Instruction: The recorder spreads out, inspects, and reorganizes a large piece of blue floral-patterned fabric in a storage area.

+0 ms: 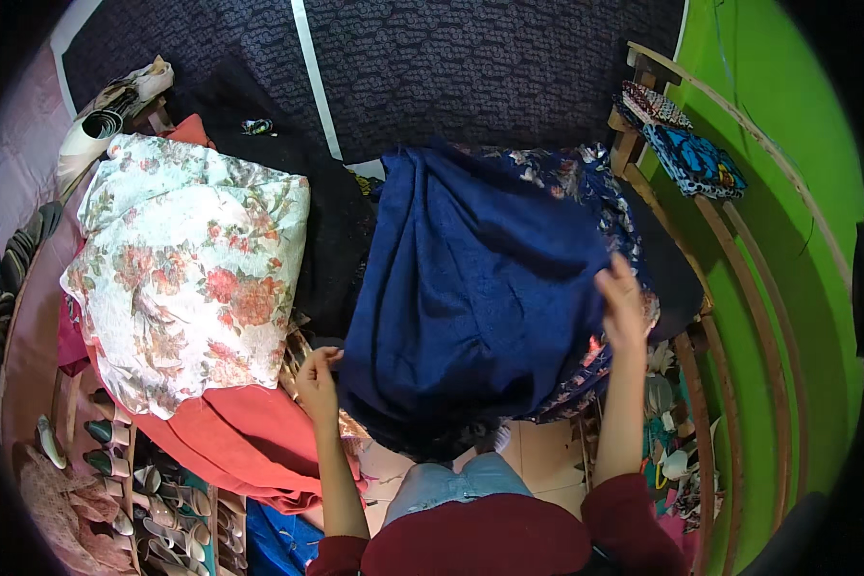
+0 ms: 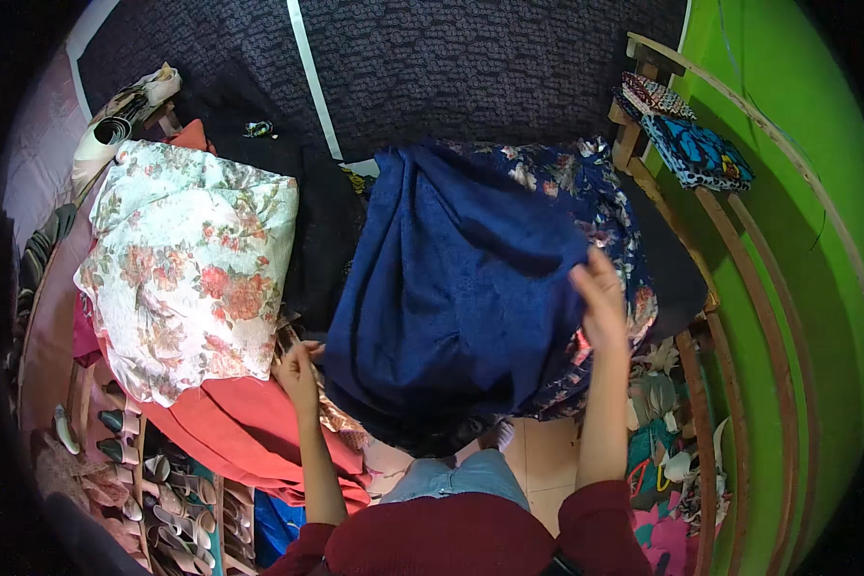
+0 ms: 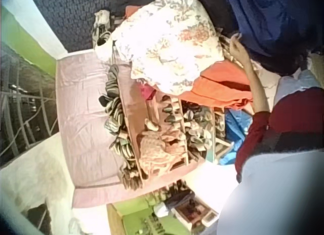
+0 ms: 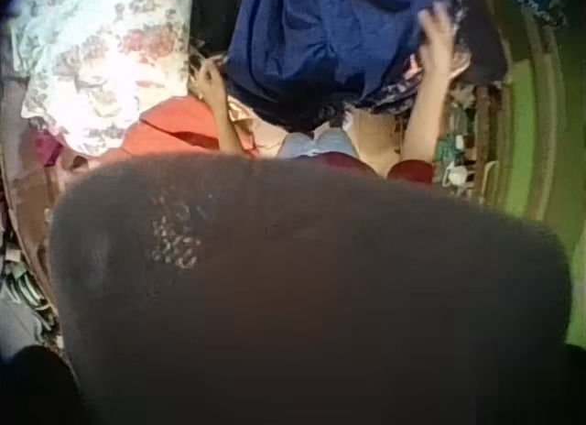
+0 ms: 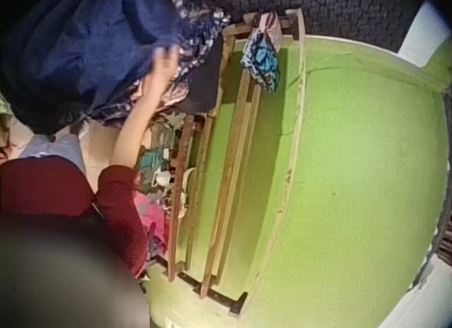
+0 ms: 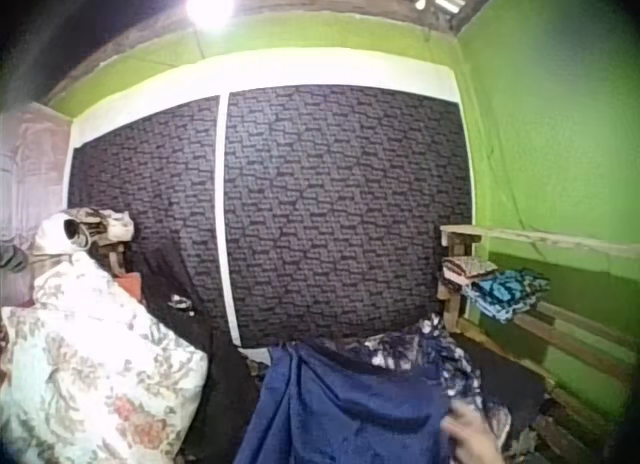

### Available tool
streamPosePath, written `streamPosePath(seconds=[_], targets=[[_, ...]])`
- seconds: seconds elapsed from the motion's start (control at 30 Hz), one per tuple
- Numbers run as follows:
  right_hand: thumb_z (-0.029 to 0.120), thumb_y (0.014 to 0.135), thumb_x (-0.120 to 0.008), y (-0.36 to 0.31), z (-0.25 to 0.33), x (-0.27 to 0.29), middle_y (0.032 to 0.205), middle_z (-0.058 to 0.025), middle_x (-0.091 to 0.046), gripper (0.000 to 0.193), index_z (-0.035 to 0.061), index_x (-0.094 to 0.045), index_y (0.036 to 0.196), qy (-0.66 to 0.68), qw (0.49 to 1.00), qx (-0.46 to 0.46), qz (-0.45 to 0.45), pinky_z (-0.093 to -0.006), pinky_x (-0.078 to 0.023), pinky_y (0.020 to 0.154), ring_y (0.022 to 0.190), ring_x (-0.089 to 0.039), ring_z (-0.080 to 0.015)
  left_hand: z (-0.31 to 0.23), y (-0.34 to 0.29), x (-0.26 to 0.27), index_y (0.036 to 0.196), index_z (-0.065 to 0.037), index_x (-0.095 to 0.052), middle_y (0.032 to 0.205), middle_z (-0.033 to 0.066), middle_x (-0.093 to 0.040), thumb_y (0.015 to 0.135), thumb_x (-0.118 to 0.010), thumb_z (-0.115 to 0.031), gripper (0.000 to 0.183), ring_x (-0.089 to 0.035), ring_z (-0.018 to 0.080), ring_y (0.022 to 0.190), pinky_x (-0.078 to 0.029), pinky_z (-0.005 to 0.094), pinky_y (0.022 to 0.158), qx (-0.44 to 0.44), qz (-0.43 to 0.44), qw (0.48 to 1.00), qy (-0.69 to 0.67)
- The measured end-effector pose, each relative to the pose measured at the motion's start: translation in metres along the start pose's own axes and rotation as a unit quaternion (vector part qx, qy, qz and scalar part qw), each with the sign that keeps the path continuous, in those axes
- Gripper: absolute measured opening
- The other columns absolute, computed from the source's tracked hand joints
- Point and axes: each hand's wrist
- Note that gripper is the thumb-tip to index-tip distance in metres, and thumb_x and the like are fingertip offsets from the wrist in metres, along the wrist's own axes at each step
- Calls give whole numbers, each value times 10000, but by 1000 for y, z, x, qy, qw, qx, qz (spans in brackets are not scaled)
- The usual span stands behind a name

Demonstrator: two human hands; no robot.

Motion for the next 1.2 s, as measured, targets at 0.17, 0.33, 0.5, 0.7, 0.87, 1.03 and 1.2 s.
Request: streamPosePath(seconds=[0.17,0.33,0.5,0.7,0.87,1.03,1.2], targets=[[69,720,-638,-78,-98,-41,972,-161,-600,311,-3,-575,1016,-441,885,119,-87,-307,-446,790,899,-584,-270,16,-45,-25,1218,28,-409,1246,244,-416,691,-737,-243,677,-471,319,1074,-392,366,901,-187,-93,880,427],[24,675,-593,-134,-117,-26,822,-122,-583,291,9,-555,963,-478,865,-4,-151,-323,-453,671,718,-564,-232,75,-90,-50,1259,42,-312,1295,224,-336,688,-751,-243,774,-424,281,1114,-378,329,903,30,-139,983,120],[107,758,-543,-147,-132,18,961,-181,-595,344,4,-541,1086,-554,817,-131,-85,-378,-451,731,812,-579,-326,81,-72,-19,936,9,-591,793,29,-577,718,-736,-233,357,-522,138,737,-431,275,695,192,48,973,122],[131,909,-420,-156,-97,-12,1153,-148,-541,361,-39,-437,1227,-323,936,-80,-118,-297,-346,939,1064,-493,-186,30,-69,13,966,7,-600,886,16,-611,813,-628,-167,234,-529,81,807,-413,215,742,104,136,985,-29],[175,943,-402,-157,-23,-45,1233,-93,-481,396,2,-359,1297,65,966,-178,-176,-284,-364,944,1074,-489,-169,3,-75,31,996,18,-512,886,69,-555,882,-494,-156,208,-505,138,840,-401,258,769,42,18,997,64],[112,822,-574,-179,13,-66,1214,-103,-495,509,17,-378,1282,247,960,-126,48,-328,-379,945,1089,-494,-210,-58,-85,57,1080,-14,-456,955,73,-520,863,-512,-123,250,-480,149,896,-385,263,817,27,86,994,67],[139,850,-570,-193,-68,-62,992,-20,-571,314,-26,-529,1114,-90,968,-224,70,-217,-398,797,882,-513,-85,-40,-79,82,1120,17,-465,1003,84,-536,901,-460,-189,300,-486,142,918,-379,254,830,77,121,988,60]])
Point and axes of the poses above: each hand's wrist, its own y-axis towards the middle knuckle, its own x-axis out of the back of the hand, z = x × y
